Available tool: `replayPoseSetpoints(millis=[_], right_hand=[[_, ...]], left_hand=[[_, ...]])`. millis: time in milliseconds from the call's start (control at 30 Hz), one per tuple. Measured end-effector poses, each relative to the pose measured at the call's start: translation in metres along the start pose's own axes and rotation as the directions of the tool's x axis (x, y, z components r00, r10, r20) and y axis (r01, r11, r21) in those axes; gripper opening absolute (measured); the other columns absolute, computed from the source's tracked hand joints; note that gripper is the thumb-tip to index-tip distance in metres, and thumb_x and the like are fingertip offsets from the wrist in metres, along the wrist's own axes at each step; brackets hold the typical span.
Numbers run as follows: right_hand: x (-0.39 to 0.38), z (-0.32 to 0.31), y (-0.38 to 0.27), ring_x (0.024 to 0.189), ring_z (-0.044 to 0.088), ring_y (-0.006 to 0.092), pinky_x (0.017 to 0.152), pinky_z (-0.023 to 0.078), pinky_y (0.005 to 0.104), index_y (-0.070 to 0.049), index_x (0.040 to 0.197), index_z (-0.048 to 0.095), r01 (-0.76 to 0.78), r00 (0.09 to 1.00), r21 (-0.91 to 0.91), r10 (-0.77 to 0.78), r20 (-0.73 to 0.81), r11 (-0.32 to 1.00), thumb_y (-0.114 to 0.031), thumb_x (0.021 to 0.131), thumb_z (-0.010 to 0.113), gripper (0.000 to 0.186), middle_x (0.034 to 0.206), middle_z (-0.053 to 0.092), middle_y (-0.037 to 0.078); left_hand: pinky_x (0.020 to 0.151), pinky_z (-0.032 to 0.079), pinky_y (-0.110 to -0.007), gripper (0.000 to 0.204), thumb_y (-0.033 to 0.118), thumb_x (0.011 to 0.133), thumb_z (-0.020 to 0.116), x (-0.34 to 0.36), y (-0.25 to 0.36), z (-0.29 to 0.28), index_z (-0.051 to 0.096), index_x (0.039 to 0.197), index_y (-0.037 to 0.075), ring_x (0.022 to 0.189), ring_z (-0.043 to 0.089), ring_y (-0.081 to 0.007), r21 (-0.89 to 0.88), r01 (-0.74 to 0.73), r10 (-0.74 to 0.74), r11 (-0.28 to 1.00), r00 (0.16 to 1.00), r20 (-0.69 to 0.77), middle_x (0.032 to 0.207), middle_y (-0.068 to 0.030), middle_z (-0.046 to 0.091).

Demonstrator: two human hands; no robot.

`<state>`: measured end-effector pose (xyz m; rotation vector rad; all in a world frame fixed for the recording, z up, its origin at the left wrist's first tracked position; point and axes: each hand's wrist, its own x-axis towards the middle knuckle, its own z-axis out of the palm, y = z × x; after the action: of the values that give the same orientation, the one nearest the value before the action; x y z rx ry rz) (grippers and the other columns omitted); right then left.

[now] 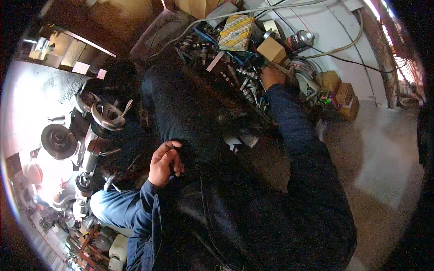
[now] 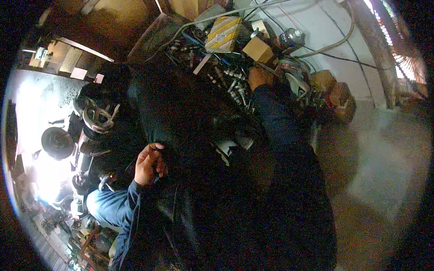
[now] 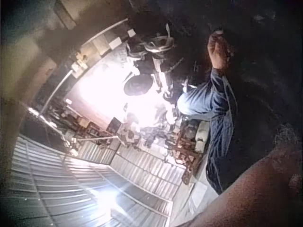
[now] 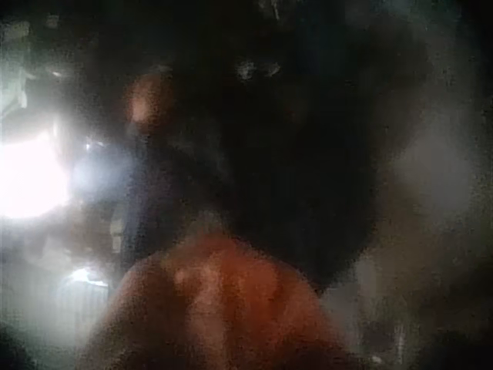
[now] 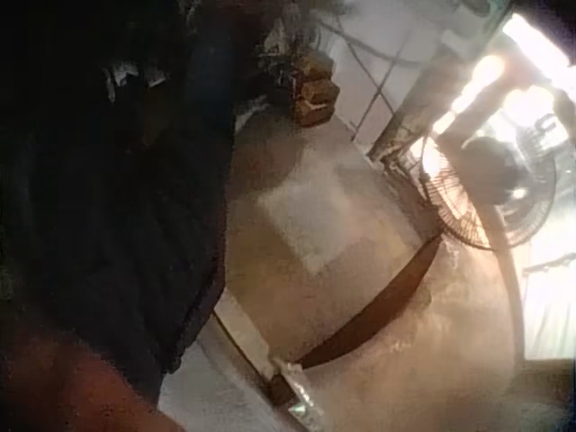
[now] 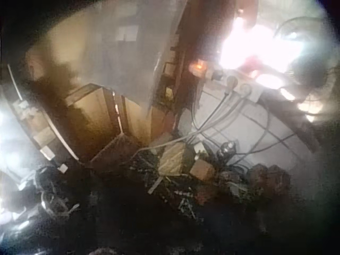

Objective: The person measures small metal engine components using a digital caliper and then places them into a machine for cleaning or resurfacing.

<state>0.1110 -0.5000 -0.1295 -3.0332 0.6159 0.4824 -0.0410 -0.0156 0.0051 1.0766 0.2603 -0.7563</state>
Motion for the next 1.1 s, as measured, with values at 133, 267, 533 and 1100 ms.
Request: replayPoseSetpoints(millis=[133, 267, 533, 1100], right_hand=[[0.017, 0.017, 0.010, 0.108, 0.069, 0.0418, 0.093, 0.055, 0.0556, -0.001, 0.114, 0.072, 0.050, 0.998, -0.043, -0.051, -0.026, 0.998, -0.026, 0.092, 0.064, 0.034, 0.118, 0.070, 0.025], [0.034, 0.025, 0.021, 0.113, 0.067, 0.0417, 0.097, 0.054, 0.0551, -0.002, 0.122, 0.068, 0.026, 0.993, -0.200, -0.003, 0.116, 0.979, -0.026, 0.093, 0.064, 0.038, 0.122, 0.068, 0.026], [-0.015, -0.062, 0.019, 0.096, 0.072, 0.0336, 0.081, 0.058, 0.0475, 0.002, 0.124, 0.066, 0.252, 0.965, -0.284, -0.218, 0.145, 0.925, -0.030, 0.094, 0.069, 0.044, 0.111, 0.071, 0.023], [-0.253, -0.197, -0.278, 0.068, 0.060, 0.0130, 0.064, 0.051, 0.0280, -0.004, 0.117, 0.058, 0.200, 0.532, 0.965, -0.846, 0.040, 0.171, -0.017, 0.102, 0.063, 0.021, 0.094, 0.067, 0.011]], left_hand=[[0.046, 0.046, -0.030, 0.023, 0.016, 0.107, 0.046, -0.006, 0.000, -0.009, 0.055, 0.123, 0.001, 0.044, 0.050, -0.0165, 0.039, 0.027, -0.028, 0.999, 0.999, 0.029, 0.060, -0.0053, 0.052], [0.043, 0.044, -0.029, 0.022, 0.014, 0.106, 0.047, -0.018, -0.002, -0.020, 0.055, 0.122, 0.001, 0.046, 0.049, -0.0158, 0.014, 0.010, -0.010, 1.000, 1.000, -0.030, 0.062, -0.0061, 0.053], [0.039, 0.044, -0.028, 0.019, 0.013, 0.106, 0.050, -0.032, 0.000, -0.043, 0.056, 0.118, 0.001, 0.047, 0.045, -0.0120, -0.133, -0.082, 0.064, 0.988, 0.988, -0.137, 0.067, -0.0036, 0.051], [0.047, 0.043, -0.023, 0.035, 0.030, 0.107, 0.057, -0.078, 0.074, -0.023, 0.068, 0.119, -0.001, 0.053, 0.049, -0.0037, 0.173, -0.244, 0.254, 0.954, 0.967, -0.034, 0.071, 0.0030, 0.056]])
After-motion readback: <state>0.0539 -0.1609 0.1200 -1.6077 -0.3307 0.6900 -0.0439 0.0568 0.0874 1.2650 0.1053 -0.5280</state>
